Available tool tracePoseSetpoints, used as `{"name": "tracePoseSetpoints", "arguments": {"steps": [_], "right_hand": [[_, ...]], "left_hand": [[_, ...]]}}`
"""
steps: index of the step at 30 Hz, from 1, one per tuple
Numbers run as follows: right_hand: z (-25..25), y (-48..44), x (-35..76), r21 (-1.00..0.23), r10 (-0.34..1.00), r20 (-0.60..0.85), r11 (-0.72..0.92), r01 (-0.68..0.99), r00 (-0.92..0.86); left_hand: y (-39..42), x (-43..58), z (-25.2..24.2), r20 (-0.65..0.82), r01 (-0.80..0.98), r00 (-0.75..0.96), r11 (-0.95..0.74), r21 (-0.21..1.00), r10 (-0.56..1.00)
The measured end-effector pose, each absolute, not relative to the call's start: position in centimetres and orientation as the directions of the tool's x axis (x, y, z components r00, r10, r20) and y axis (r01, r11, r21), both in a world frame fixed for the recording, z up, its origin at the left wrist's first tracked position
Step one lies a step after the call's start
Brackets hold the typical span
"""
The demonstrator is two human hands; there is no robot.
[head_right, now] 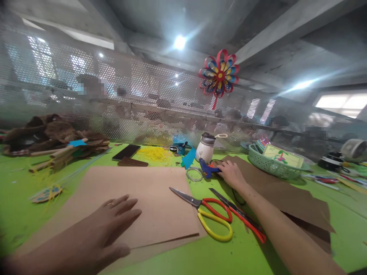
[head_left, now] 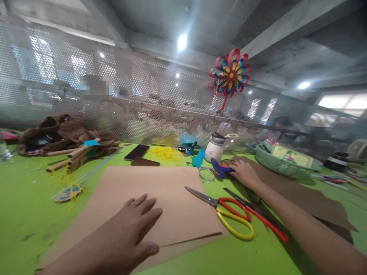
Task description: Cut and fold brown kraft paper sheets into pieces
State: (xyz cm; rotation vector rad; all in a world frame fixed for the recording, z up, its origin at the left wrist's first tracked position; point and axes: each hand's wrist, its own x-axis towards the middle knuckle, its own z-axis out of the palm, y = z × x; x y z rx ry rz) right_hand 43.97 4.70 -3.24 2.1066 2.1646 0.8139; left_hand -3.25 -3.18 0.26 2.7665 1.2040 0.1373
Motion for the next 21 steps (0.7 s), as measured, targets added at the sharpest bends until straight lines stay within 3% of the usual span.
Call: {"name": "tracePoseSetpoints", "arguments": {"steps": [12, 21], "right_hand": [[-4.3, 7.7, 45.0, 0.337, 0.99, 0.129, 0.014, 0.941, -0.061], [-3.0, 5.3, 41.8, 0.271, 0.962, 0.272, -0.046, 0.961, -0.03]], "left_hand": [[-2.2, -4.2, -1.5, 0.02, 0.72, 0.687, -0.684, 0.113, 0.726], [-2.6, -4.0, -0.8, 0.078, 0.706, 0.693, -0.697, 0.126, 0.717]]}}
